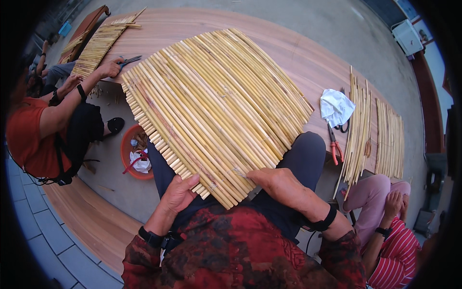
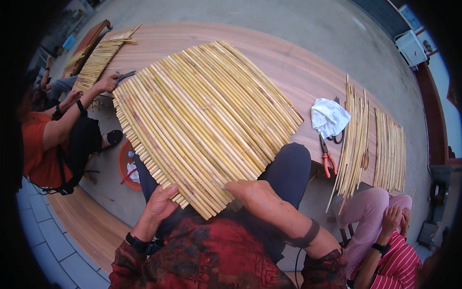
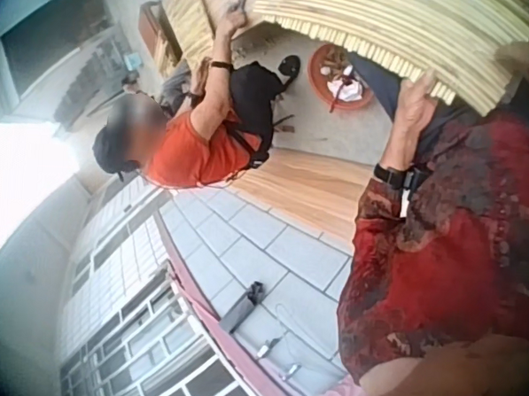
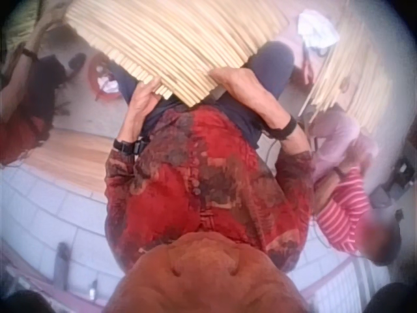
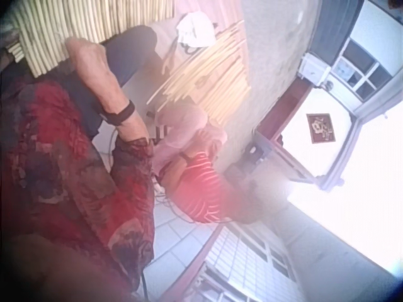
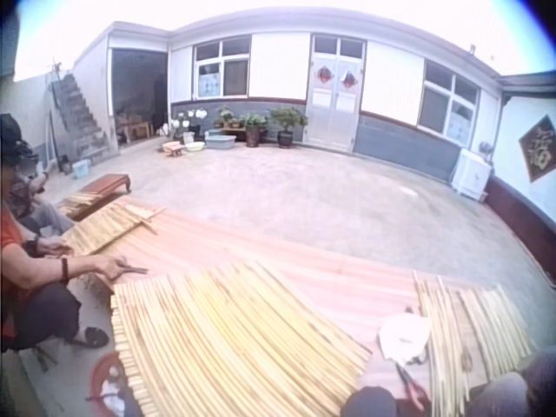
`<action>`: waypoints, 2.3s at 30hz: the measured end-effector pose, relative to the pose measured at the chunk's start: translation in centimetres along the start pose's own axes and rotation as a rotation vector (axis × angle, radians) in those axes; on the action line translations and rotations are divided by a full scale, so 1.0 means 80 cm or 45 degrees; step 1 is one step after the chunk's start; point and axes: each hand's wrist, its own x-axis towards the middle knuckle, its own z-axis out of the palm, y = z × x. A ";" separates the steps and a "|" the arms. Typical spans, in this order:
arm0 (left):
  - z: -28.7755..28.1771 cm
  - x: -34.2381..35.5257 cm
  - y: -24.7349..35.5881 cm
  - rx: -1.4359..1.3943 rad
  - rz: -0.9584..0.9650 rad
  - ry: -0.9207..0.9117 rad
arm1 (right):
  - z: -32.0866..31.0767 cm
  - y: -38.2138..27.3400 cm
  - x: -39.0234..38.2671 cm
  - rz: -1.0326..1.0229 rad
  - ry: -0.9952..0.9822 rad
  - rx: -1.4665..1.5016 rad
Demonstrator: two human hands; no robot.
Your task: The person assembles a mat by threading string through rows of bamboo sticks, then uses shears to trim the ends of the bamboo sticks and the excess string.
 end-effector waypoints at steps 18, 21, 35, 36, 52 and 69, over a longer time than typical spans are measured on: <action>0.003 -0.015 0.009 0.053 0.001 0.014 | -0.048 0.000 -0.006 0.514 0.539 0.241; 0.001 -0.024 0.007 0.036 0.018 0.011 | -0.038 -0.009 0.012 0.162 0.686 -0.592; 0.005 -0.029 0.003 0.195 0.075 0.067 | 0.001 -0.053 0.094 -0.217 0.245 -0.344; 0.004 -0.028 0.002 0.200 0.065 0.041 | -0.001 -0.047 0.088 -0.169 0.307 -0.260; 0.008 -0.029 0.000 0.246 0.137 0.140 | 0.026 -0.024 0.004 -0.094 0.202 -0.455; 0.001 -0.025 -0.007 0.264 0.143 0.091 | 0.014 -0.024 0.049 -0.251 0.143 -0.561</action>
